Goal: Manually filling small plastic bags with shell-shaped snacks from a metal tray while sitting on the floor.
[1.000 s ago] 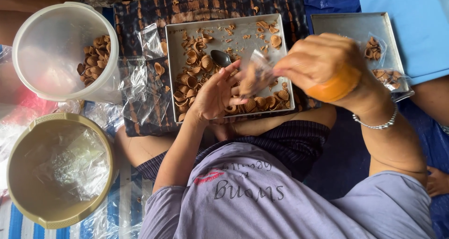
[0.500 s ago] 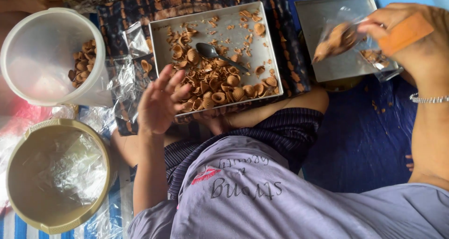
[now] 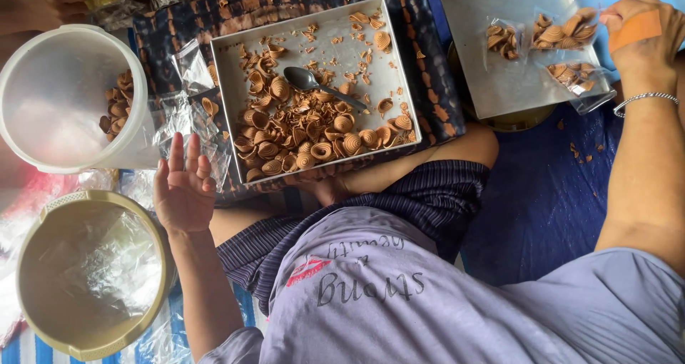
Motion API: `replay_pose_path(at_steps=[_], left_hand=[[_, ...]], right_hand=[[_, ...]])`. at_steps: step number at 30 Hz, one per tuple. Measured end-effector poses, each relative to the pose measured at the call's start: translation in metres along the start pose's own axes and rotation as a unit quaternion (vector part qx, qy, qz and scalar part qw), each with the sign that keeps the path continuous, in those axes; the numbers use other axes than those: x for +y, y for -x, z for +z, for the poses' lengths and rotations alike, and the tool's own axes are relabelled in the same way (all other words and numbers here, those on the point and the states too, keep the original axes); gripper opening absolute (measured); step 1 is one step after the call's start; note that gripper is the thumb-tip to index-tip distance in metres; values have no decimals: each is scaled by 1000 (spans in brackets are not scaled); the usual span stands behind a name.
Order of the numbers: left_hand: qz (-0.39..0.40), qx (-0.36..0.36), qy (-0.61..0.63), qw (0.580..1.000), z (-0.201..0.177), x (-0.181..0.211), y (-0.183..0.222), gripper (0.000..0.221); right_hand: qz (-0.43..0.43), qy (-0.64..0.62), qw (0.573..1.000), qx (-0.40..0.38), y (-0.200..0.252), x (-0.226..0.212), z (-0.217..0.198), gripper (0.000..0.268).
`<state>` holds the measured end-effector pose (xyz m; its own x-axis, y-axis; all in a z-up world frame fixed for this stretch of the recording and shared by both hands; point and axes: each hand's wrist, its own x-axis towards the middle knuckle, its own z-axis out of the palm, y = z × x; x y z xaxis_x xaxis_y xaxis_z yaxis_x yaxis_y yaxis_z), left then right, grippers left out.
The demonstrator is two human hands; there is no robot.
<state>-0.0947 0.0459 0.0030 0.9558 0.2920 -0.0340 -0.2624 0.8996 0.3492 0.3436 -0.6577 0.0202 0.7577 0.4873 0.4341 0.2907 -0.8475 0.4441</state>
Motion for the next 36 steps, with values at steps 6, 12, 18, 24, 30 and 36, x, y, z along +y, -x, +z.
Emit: replay_pose_path(at_steps=[6, 12, 18, 24, 30, 36], left_hand=[[4, 29, -10, 1000, -1, -5, -4, 53], [6, 44, -27, 999, 7, -9, -15, 53], [37, 77, -65, 994, 12, -10, -12, 52], [242, 190, -201, 930, -15, 14, -2, 60], [327, 75, -623, 707, -21, 18, -3, 45], [297, 145, -855, 399, -35, 13, -18, 58]], right_hand=[[93, -107, 960, -242, 44, -33, -2, 30], [81, -95, 972, -197, 95, -45, 11, 14], [117, -149, 975, -116, 113, -49, 17, 27], [153, -192, 969, 26, 90, -90, -35, 30], [24, -321, 943, 78, 43, -179, -117, 27], [-43, -395, 903, 163, 0, -244, -162, 24]])
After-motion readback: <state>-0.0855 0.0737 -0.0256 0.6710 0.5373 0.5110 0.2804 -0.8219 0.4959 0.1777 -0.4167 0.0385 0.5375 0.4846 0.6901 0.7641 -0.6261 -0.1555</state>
